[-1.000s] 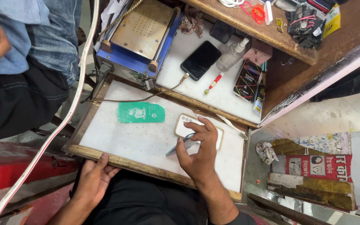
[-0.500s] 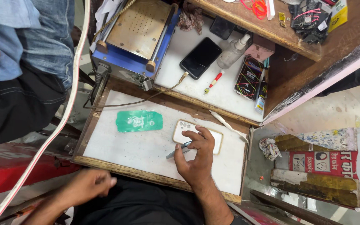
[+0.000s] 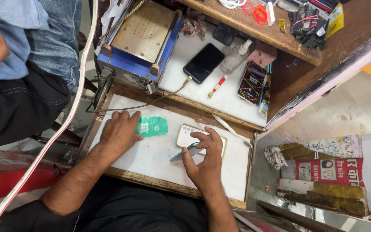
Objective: The person removes a screen protector from a smartphone, then uses a prying tool to separate the back cover from the phone body, exposing the internal components. The person handles multiple smartphones and a screen protector package during the process.
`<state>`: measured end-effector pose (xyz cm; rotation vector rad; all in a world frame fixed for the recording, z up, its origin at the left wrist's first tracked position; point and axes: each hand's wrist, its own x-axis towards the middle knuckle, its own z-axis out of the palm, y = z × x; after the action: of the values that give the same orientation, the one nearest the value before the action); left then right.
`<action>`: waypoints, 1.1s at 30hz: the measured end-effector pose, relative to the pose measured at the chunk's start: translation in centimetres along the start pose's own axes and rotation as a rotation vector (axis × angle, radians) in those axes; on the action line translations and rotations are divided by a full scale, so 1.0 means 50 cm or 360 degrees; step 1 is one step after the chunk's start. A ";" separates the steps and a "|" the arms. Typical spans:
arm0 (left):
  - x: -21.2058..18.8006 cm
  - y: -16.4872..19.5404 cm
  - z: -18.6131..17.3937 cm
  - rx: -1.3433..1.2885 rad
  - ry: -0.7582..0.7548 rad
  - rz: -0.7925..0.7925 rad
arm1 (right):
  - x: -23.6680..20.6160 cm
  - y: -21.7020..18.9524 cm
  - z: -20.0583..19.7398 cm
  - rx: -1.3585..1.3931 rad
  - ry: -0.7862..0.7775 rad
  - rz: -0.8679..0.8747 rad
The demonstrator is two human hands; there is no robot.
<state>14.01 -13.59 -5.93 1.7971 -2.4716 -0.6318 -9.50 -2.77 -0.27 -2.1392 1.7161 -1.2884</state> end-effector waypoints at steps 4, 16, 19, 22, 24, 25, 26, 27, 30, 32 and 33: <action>0.004 -0.016 0.000 -0.0012 0.0076 -0.0017 | -0.005 -0.010 -0.022 -0.0005 -0.0110 0.0039; 0.015 -0.006 -0.085 -0.0705 -0.0013 0.0329 | 0.011 -0.030 -0.010 -0.0025 -0.0236 0.0095; 0.055 0.029 -0.120 -0.0414 -0.0382 0.0590 | 0.013 -0.036 -0.005 -0.0021 -0.0203 0.0045; 0.113 0.090 -0.156 -0.0297 0.0425 0.0552 | 0.017 -0.037 -0.002 0.0025 -0.0152 0.0013; 0.182 0.133 -0.195 -0.0560 0.1033 0.0670 | 0.015 -0.037 -0.005 0.0028 -0.0147 0.0032; 0.231 0.153 -0.222 -0.0581 0.1095 0.0630 | 0.013 -0.037 -0.007 0.0011 -0.0148 0.0029; 0.283 0.171 -0.251 -0.0566 0.1276 0.0643 | 0.013 -0.036 -0.010 -0.0005 -0.0149 0.0019; 0.339 0.196 -0.278 -0.0508 0.1446 0.0593 | 0.012 -0.035 -0.013 0.0000 -0.0153 0.0028; 0.487 0.250 -0.339 -0.0176 0.1701 0.0365 | 0.009 -0.031 -0.029 0.0013 -0.0144 0.0047; 0.555 0.262 -0.357 -0.0113 0.1601 0.0369 | 0.003 -0.029 -0.041 0.0023 -0.0131 0.0072; 0.579 0.267 -0.360 -0.0081 0.1551 0.0372 | 0.001 -0.026 -0.047 0.0045 -0.0129 0.0061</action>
<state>-3.36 -42.25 8.76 1.2822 -1.8812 0.1842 -10.06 -1.40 1.97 -2.1016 1.6885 -1.1924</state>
